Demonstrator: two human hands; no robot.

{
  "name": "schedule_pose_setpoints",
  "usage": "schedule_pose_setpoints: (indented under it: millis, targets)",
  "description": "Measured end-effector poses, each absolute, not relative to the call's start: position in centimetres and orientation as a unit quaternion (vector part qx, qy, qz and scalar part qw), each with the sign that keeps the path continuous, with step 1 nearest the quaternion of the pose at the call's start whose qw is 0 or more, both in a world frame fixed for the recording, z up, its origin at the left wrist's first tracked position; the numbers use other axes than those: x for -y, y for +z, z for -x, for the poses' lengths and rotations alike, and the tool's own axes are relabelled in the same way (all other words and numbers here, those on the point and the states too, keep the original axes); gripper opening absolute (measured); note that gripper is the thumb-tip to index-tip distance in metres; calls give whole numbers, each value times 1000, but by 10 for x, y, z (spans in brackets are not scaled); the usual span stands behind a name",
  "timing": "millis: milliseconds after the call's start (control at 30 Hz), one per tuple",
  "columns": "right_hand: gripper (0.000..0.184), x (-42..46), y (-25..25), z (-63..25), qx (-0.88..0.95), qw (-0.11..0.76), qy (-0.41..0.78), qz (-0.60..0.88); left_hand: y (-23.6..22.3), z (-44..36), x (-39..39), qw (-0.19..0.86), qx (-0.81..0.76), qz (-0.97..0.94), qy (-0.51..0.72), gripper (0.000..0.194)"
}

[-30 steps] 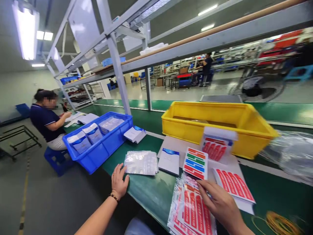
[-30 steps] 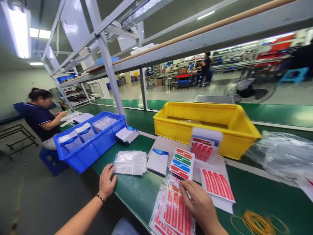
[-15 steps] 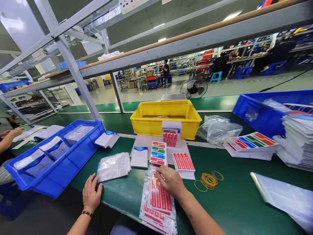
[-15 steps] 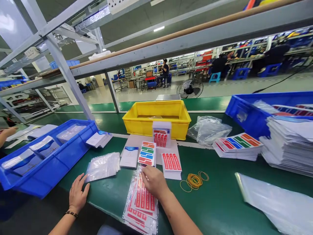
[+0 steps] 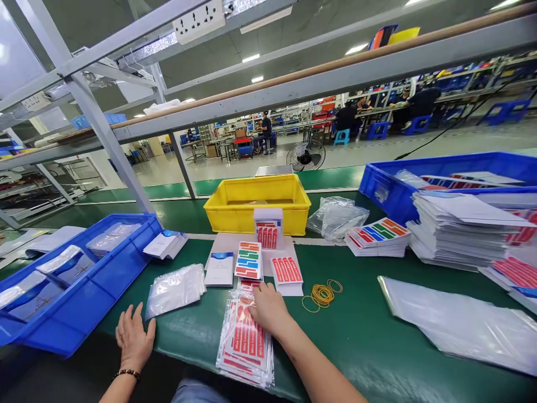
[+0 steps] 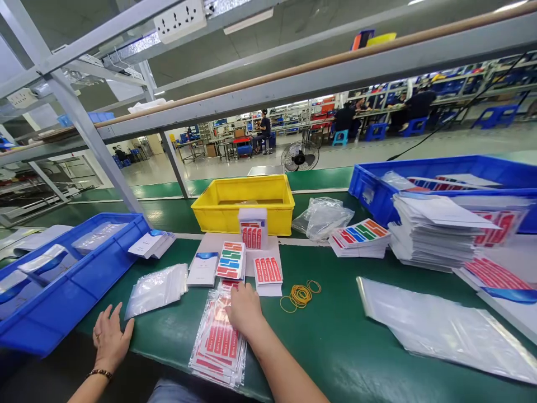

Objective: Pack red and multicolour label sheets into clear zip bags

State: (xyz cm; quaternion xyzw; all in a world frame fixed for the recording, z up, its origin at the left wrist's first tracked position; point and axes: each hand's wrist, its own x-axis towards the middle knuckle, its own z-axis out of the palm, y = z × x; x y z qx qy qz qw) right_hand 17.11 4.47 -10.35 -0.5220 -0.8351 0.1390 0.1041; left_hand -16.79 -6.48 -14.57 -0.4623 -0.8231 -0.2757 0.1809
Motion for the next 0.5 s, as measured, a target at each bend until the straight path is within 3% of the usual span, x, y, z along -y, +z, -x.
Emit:
schedule_pose_setpoints:
  millis: [67, 133, 200, 267, 333, 500]
  targets:
    - [24, -39, -104, -171, 840, 94, 151, 513, -140, 148, 76, 168, 806, 464, -328, 52]
    - [25, -35, -106, -172, 843, 91, 162, 506, -140, 122, 92, 79, 769, 483, -410, 50]
    - [26, -33, -107, -173, 841, 91, 170, 506, -147, 93, 107, -187, 744, 477, -429, 46]
    - [26, -33, -107, -173, 837, 91, 176, 510, -157, 67, 115, -503, 684, 375, -372, 59]
    - [27, -32, -105, -172, 834, 89, 178, 515, -165, 46, 113, -700, 574, 261, -334, 71]
    - [30, -16, -101, -167, 838, 74, 181, 509, -164, 26, 96, -854, 379, 195, -299, 81]
